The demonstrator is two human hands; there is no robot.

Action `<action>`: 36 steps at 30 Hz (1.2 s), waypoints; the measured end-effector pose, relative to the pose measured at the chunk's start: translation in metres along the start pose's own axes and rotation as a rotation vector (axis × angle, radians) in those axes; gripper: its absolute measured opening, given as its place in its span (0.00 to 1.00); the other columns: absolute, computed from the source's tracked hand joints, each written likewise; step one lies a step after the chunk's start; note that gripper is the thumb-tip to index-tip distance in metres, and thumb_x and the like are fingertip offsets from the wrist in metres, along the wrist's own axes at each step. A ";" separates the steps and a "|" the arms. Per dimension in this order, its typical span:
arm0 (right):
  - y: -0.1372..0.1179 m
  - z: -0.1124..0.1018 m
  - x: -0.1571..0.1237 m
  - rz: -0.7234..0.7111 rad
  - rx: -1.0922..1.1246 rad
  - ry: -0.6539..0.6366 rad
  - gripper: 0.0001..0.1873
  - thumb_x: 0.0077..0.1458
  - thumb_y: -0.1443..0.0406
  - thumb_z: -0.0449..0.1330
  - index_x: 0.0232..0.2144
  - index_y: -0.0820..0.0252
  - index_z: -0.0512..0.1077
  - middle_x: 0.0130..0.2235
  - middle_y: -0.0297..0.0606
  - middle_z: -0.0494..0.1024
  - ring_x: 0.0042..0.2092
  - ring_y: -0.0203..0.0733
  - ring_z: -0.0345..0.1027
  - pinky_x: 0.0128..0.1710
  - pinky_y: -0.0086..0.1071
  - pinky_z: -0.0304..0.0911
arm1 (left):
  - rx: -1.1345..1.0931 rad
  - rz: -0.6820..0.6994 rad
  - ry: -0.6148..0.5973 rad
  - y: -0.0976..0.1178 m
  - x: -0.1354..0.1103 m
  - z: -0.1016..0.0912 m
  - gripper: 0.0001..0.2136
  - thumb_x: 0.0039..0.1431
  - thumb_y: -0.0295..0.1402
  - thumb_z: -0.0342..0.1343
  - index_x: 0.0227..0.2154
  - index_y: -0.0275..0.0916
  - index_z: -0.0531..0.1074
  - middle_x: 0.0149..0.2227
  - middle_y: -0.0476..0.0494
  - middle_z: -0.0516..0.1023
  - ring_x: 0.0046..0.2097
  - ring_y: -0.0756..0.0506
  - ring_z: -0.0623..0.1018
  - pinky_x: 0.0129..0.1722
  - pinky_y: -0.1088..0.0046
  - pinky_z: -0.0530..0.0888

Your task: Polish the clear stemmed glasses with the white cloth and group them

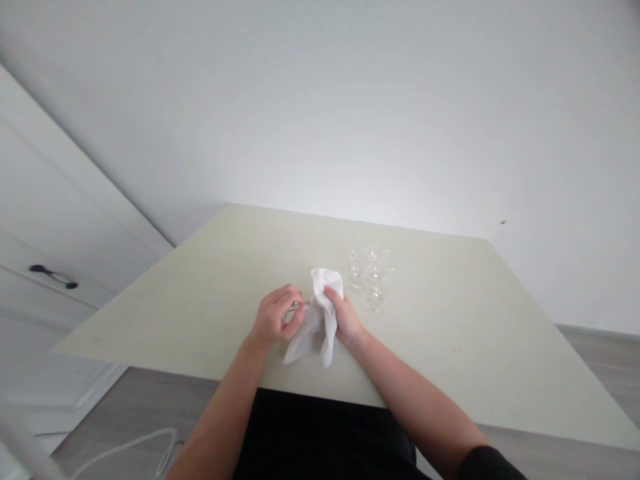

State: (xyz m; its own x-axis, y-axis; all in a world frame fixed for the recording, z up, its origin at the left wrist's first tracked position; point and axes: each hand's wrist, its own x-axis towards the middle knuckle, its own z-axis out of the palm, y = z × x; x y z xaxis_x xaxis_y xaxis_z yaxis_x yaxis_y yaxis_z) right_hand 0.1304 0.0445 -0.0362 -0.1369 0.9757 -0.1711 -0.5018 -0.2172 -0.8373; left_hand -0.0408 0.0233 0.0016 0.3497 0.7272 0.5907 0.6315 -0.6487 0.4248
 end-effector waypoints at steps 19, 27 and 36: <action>-0.008 -0.004 0.001 -0.046 -0.269 -0.154 0.22 0.49 0.52 0.67 0.42 0.58 0.71 0.36 0.36 0.77 0.35 0.42 0.70 0.38 0.35 0.67 | -0.287 -0.114 0.360 -0.029 -0.014 0.026 0.18 0.64 0.44 0.48 0.20 0.42 0.63 0.21 0.46 0.67 0.26 0.47 0.68 0.27 0.68 0.65; -0.016 -0.013 -0.003 -0.660 -0.735 -0.251 0.21 0.45 0.64 0.69 0.44 0.56 0.72 0.46 0.41 0.74 0.51 0.47 0.68 0.54 0.42 0.65 | -0.645 -0.813 0.048 -0.036 0.009 0.029 0.15 0.57 0.41 0.47 0.18 0.41 0.63 0.15 0.52 0.59 0.18 0.50 0.58 0.17 0.74 0.54; -0.004 -0.011 0.010 -0.069 -0.289 -0.107 0.22 0.51 0.52 0.67 0.43 0.60 0.73 0.36 0.38 0.78 0.36 0.42 0.72 0.38 0.34 0.69 | -0.342 -0.218 0.180 -0.021 -0.009 0.021 0.14 0.61 0.38 0.51 0.21 0.40 0.67 0.22 0.46 0.68 0.27 0.47 0.68 0.30 0.69 0.65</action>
State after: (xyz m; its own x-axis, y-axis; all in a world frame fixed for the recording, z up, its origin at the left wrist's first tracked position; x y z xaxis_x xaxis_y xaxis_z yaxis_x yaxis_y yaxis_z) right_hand 0.1408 0.0551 -0.0400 -0.2078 0.9759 -0.0663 -0.2520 -0.1189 -0.9604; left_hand -0.0430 0.0349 -0.0272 0.0888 0.8241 0.5595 0.4008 -0.5438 0.7373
